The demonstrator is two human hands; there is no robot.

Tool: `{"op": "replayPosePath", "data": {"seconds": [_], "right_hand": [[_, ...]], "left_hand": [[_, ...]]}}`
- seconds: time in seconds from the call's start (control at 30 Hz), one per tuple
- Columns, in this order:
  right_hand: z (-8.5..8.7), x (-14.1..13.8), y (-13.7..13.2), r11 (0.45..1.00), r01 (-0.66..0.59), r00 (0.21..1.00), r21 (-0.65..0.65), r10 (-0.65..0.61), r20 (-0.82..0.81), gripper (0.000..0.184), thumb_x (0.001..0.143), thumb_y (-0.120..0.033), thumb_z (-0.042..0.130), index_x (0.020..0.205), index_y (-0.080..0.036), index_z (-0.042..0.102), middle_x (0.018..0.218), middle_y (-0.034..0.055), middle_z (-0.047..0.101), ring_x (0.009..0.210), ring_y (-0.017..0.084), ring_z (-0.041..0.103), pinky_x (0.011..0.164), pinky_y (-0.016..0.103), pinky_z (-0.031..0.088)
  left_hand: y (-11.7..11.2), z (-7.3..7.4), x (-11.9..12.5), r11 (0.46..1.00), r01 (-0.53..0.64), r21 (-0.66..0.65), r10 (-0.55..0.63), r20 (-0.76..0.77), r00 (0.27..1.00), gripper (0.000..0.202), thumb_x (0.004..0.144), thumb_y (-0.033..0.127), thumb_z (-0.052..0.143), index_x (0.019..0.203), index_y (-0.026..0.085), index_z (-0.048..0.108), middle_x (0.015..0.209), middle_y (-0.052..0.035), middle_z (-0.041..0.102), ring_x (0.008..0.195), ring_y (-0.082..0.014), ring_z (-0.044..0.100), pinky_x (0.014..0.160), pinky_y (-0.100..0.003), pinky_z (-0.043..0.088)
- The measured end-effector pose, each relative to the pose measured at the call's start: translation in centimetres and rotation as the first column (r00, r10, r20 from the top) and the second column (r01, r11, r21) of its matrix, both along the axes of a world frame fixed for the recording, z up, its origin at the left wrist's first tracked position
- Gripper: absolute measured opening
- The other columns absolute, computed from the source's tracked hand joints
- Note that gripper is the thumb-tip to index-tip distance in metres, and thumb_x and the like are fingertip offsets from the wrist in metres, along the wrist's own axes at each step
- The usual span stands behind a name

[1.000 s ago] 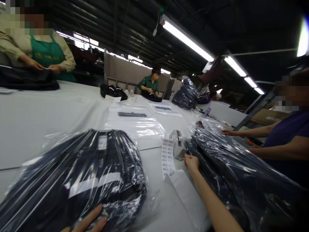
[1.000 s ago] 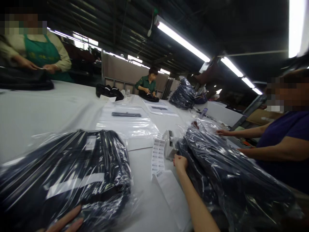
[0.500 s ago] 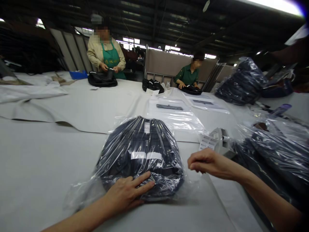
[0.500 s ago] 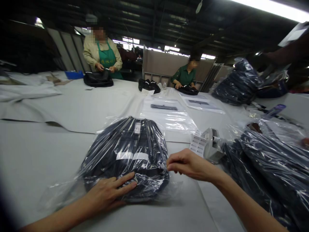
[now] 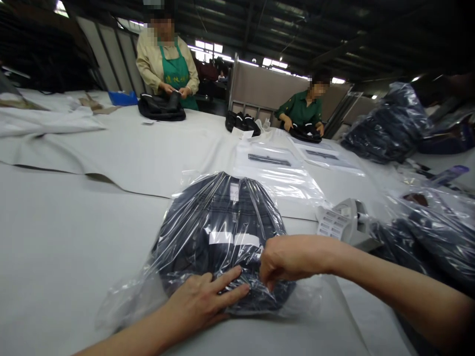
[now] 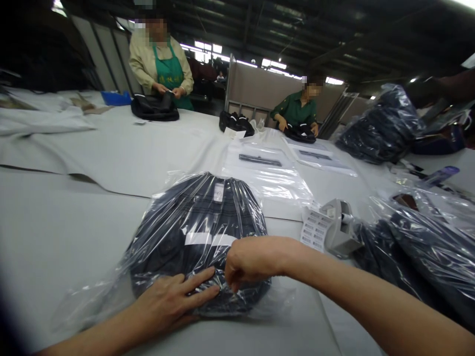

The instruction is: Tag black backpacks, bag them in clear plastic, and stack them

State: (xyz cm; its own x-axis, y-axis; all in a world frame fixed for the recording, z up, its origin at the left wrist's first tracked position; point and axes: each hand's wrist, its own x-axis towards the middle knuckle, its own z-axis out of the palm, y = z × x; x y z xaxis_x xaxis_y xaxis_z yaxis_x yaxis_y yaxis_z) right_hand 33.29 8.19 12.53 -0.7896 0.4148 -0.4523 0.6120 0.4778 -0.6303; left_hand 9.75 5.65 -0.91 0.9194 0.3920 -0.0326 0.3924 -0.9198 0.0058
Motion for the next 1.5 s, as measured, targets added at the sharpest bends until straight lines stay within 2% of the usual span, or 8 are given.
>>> {"op": "replayPosePath", "data": {"seconds": [0.4, 0.57, 0.73, 0.87, 0.93, 1.1, 1.3, 1.5], "right_hand": [[-5.5, -3.2, 2.6, 0.890, -0.228, 0.943, 0.396, 0.101, 0.317, 0.010, 0.064, -0.025, 0.074, 0.060, -0.018, 0.069, 0.052, 0.0007, 0.059, 0.046, 0.011, 0.046, 0.045, 0.025, 0.021], [-7.5, -0.8, 3.9, 0.908, -0.039, 0.988, 0.417, -0.029, 0.154, 0.026, 0.068, -0.044, 0.070, 0.073, -0.018, 0.065, 0.056, -0.0011, 0.058, 0.051, 0.012, 0.050, 0.047, 0.023, 0.023], [-5.0, 1.8, 2.8, 0.901, 0.326, 0.945, 0.286, -0.320, -0.069, 0.024, 0.080, -0.041, 0.060, 0.075, -0.018, 0.062, 0.061, -0.0016, 0.058, 0.056, 0.010, 0.050, 0.054, 0.022, 0.033], [-4.7, 0.4, -1.3, 0.769, 0.571, 0.733, -0.287, -0.635, -0.244, 0.029, 0.088, -0.046, 0.044, 0.088, -0.018, 0.052, 0.062, -0.0026, 0.057, 0.051, 0.009, 0.051, 0.050, 0.021, 0.039], [-6.4, -1.2, -2.9, 0.585, 0.565, 0.611, -0.581, -0.771, -0.182, 0.039, 0.087, -0.056, 0.038, 0.089, -0.019, 0.047, 0.062, -0.0019, 0.059, 0.048, 0.010, 0.054, 0.046, 0.021, 0.041], [-9.5, -5.5, -3.6, 0.287, 0.817, -0.007, -0.500, -0.862, -0.507, 0.037, 0.085, -0.055, 0.044, 0.095, -0.020, 0.047, 0.068, -0.0034, 0.054, 0.046, 0.007, 0.048, 0.043, 0.019, 0.038], [-10.8, -9.2, -3.3, 0.490, 0.752, 0.038, -0.441, -0.700, -0.713, 0.038, 0.091, -0.052, 0.032, 0.107, -0.021, 0.046, 0.089, 0.0036, 0.055, 0.074, 0.014, 0.055, 0.066, 0.028, 0.045], [-11.6, -9.7, -3.2, 0.599, 0.786, 0.365, -0.151, -0.647, -0.669, 0.031, 0.083, -0.036, 0.052, 0.110, -0.021, 0.047, 0.091, 0.0031, 0.058, 0.081, 0.017, 0.053, 0.076, 0.031, 0.042]], "left_hand": [[0.1, -1.1, 0.0, 1.000, 0.012, 0.002, -0.012, 0.036, 0.999, 0.071, 0.082, 0.032, 0.058, 0.140, 0.042, 0.018, 0.147, 0.0003, 0.028, 0.073, -0.0176, 0.054, 0.054, -0.029, 0.047], [0.2, -1.0, 0.0, 1.000, 0.012, -0.019, -0.011, 0.021, 1.000, 0.072, 0.081, 0.032, 0.059, 0.140, 0.041, 0.019, 0.147, -0.0010, 0.028, 0.074, -0.0169, 0.054, 0.056, -0.027, 0.047], [0.3, -0.5, 0.1, 1.000, 0.015, -0.023, -0.015, 0.019, 1.000, 0.074, 0.079, 0.034, 0.062, 0.140, 0.041, 0.020, 0.147, -0.0025, 0.028, 0.075, -0.0172, 0.056, 0.058, -0.028, 0.047], [0.3, 0.2, 0.2, 1.000, 0.006, -0.008, -0.006, 0.031, 0.999, 0.071, 0.079, 0.035, 0.063, 0.138, 0.039, 0.025, 0.146, -0.0023, 0.029, 0.073, -0.0167, 0.056, 0.056, -0.029, 0.048], [0.2, 0.5, 0.2, 1.000, -0.001, -0.005, 0.001, 0.031, 1.000, 0.066, 0.080, 0.039, 0.061, 0.137, 0.039, 0.029, 0.146, -0.0026, 0.029, 0.071, -0.0160, 0.056, 0.055, -0.029, 0.047], [0.0, 0.9, 0.1, 1.000, -0.010, -0.017, 0.010, 0.036, 0.999, 0.070, 0.080, 0.044, 0.059, 0.139, 0.041, 0.021, 0.147, -0.0020, 0.026, 0.073, -0.0169, 0.057, 0.056, -0.030, 0.048], [0.9, 1.7, -0.9, 0.914, 0.089, -0.396, 0.063, 0.355, 0.933, 0.040, 0.082, 0.045, 0.055, 0.119, 0.032, 0.052, 0.123, -0.0029, 0.054, 0.088, -0.0212, 0.059, 0.066, -0.028, 0.048], [2.9, 0.7, -4.1, 0.576, -0.001, -0.817, 0.767, 0.540, 0.348, 0.025, 0.092, 0.030, 0.037, 0.096, 0.016, 0.058, 0.060, 0.0022, 0.054, 0.050, -0.0099, 0.050, 0.052, -0.021, 0.042]]}}
